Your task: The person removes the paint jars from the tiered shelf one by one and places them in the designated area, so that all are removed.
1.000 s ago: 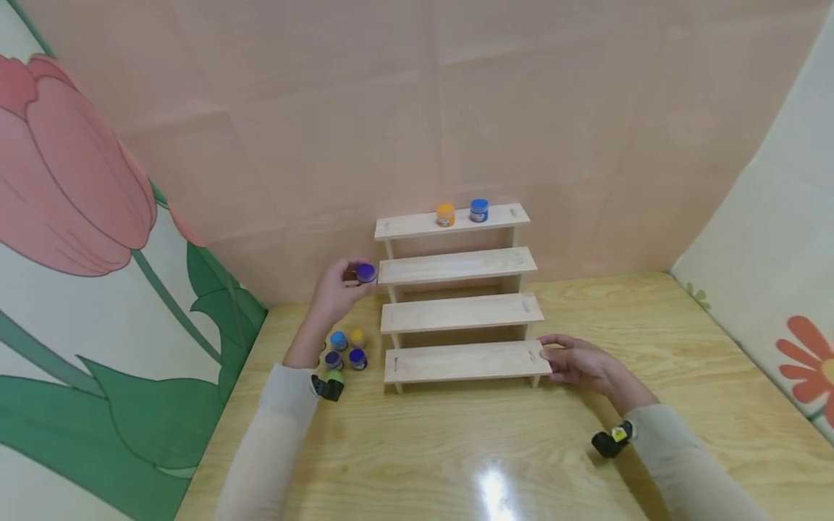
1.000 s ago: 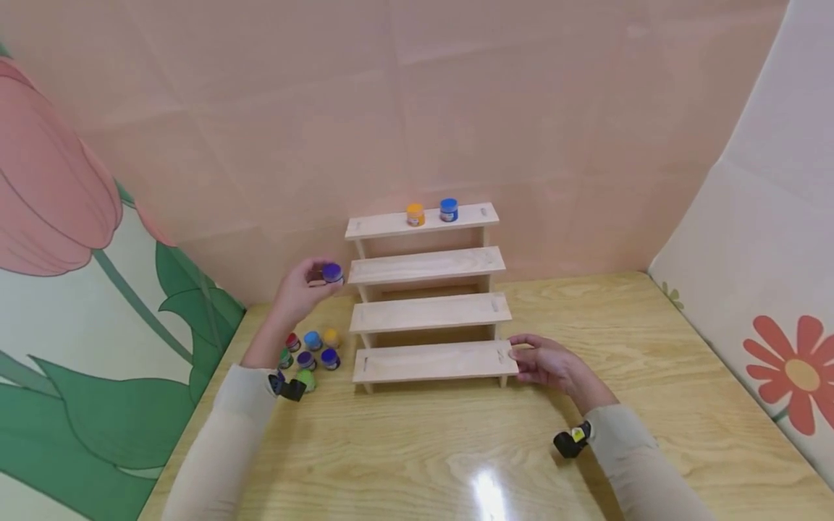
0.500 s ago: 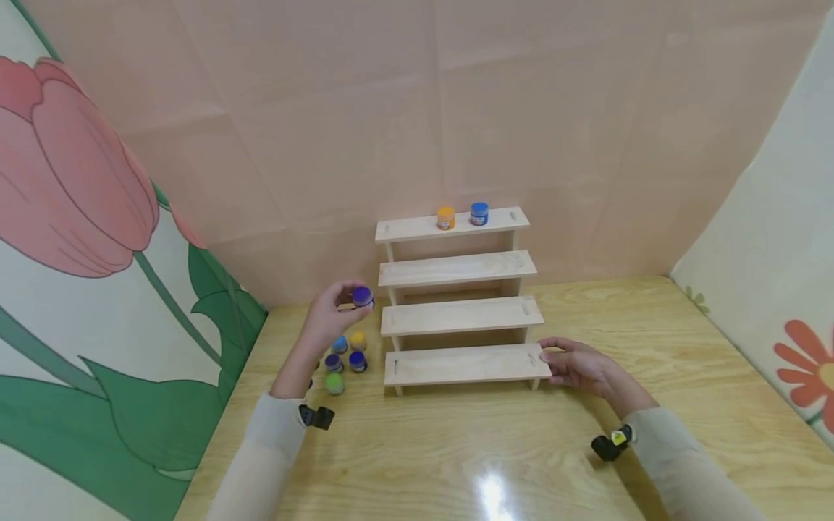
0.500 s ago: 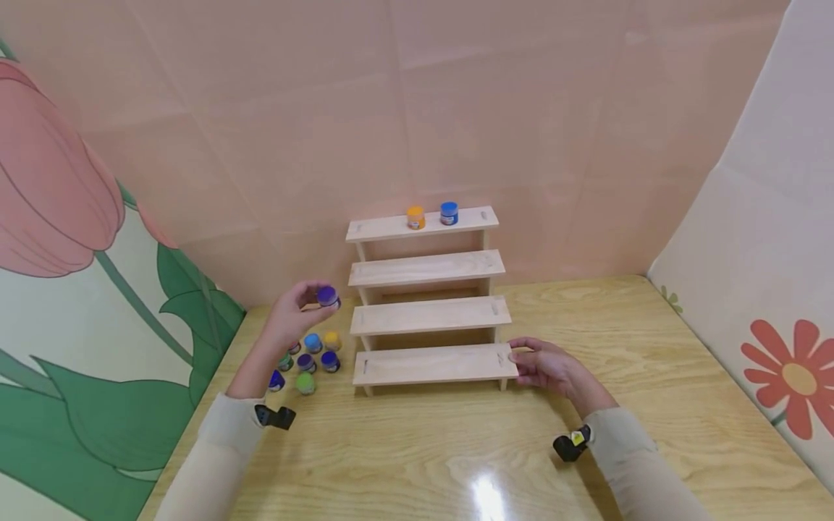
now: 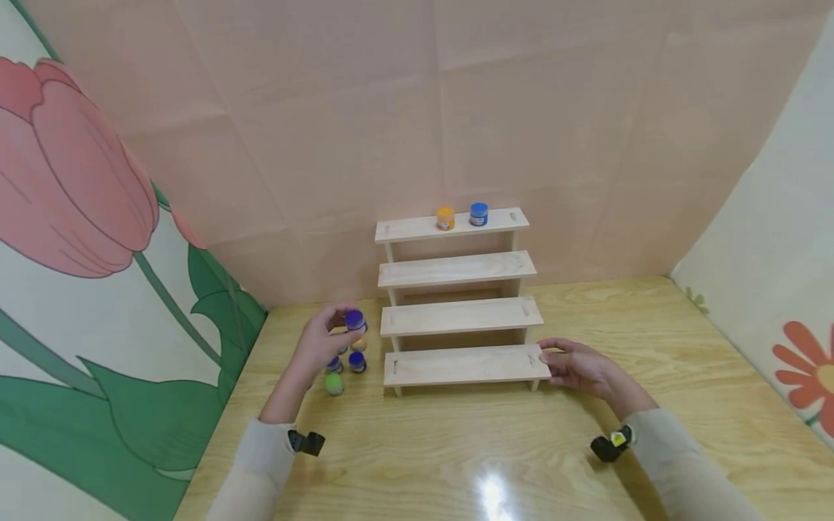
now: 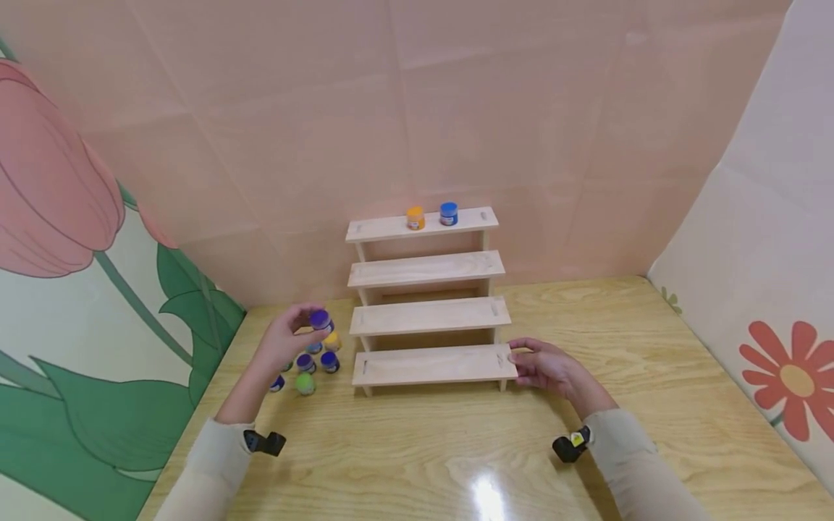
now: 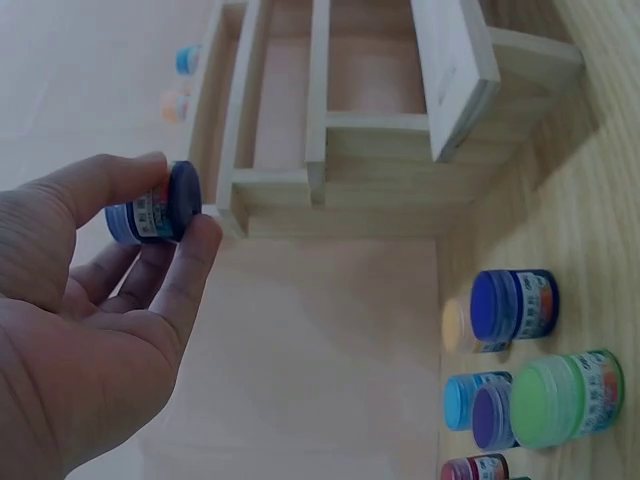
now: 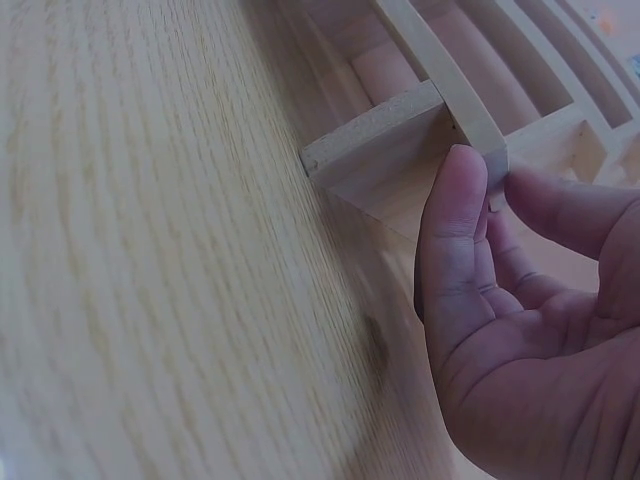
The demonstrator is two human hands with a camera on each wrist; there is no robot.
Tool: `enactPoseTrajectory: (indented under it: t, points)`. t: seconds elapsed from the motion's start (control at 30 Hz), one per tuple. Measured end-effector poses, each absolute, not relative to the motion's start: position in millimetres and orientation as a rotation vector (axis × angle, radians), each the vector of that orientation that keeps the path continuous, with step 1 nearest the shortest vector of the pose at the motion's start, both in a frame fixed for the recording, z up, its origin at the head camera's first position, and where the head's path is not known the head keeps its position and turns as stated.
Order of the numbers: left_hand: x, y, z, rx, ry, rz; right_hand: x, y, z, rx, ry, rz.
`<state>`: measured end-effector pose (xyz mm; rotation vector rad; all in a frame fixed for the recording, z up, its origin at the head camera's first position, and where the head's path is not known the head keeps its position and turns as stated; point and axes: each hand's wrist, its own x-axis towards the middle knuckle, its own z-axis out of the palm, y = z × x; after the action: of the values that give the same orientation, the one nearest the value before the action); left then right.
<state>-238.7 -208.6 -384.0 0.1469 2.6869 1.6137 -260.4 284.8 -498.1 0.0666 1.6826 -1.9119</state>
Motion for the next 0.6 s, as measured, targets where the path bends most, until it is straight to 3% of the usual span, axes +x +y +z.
enactPoseTrajectory:
  t: [0.6]
  points:
    - [-231.0, -219.7, -435.5, 0.148, 2.678, 1.624, -259.6, 285.2, -498.0, 0.031, 1.68, -1.906]
